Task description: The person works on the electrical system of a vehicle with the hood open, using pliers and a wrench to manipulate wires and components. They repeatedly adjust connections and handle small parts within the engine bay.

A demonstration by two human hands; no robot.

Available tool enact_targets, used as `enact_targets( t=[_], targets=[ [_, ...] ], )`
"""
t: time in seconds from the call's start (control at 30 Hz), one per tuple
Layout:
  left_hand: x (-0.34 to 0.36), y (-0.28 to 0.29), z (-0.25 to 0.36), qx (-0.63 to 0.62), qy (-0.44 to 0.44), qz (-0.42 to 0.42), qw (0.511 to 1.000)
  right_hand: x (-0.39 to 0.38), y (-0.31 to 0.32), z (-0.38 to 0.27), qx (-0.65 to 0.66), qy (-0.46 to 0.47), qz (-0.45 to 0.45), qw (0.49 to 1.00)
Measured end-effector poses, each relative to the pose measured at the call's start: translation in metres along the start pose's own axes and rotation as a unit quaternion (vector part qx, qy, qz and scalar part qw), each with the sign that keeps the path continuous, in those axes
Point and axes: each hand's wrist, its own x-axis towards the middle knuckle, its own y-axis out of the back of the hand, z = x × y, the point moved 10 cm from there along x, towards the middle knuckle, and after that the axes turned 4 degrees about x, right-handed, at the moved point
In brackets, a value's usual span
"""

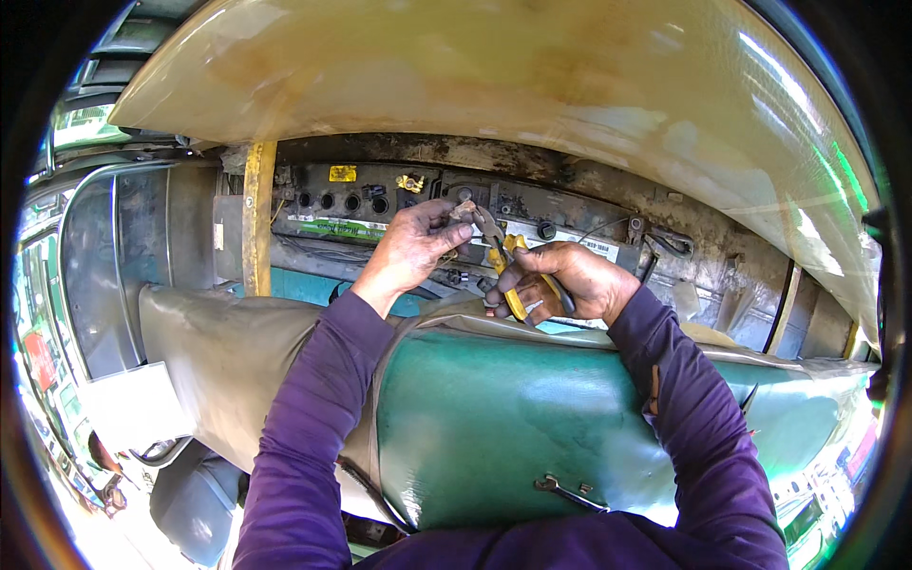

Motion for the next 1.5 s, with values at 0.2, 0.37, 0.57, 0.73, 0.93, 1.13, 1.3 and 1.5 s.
enact_targets(
  t=[0.2,0.37,0.57,0.73,0.93,1.13,1.3,1.5],
  targets=[
    [-0.002,0.004,0.009,0.014,0.008,0.022,1.000,0.009,0.010,-0.010,-0.011,0.030,0.009,0.999],
    [-0.003,0.008,0.022,0.180,0.032,0.072,0.981,0.005,0.017,-0.026,-0.222,0.108,0.103,0.964],
    [-0.006,0.002,0.042,0.261,0.015,0.141,0.955,-0.008,0.016,-0.038,-0.259,0.134,0.139,0.946],
    [-0.008,0.000,0.046,0.363,0.044,0.175,0.914,-0.011,0.022,-0.045,-0.333,0.123,0.137,0.925],
    [-0.009,0.006,0.048,0.376,0.056,0.208,0.901,-0.005,0.019,-0.023,-0.112,0.077,0.129,0.982],
    [-0.005,-0.002,0.039,0.309,0.043,0.157,0.937,-0.003,0.037,-0.047,-0.318,0.139,0.149,0.926],
    [0.004,-0.013,0.027,0.196,0.014,0.036,0.980,-0.009,0.050,-0.045,-0.321,0.110,0.121,0.933],
    [0.005,-0.004,0.023,0.118,-0.022,0.012,0.993,-0.052,0.035,-0.060,-0.599,0.048,0.244,0.761]
  ],
)
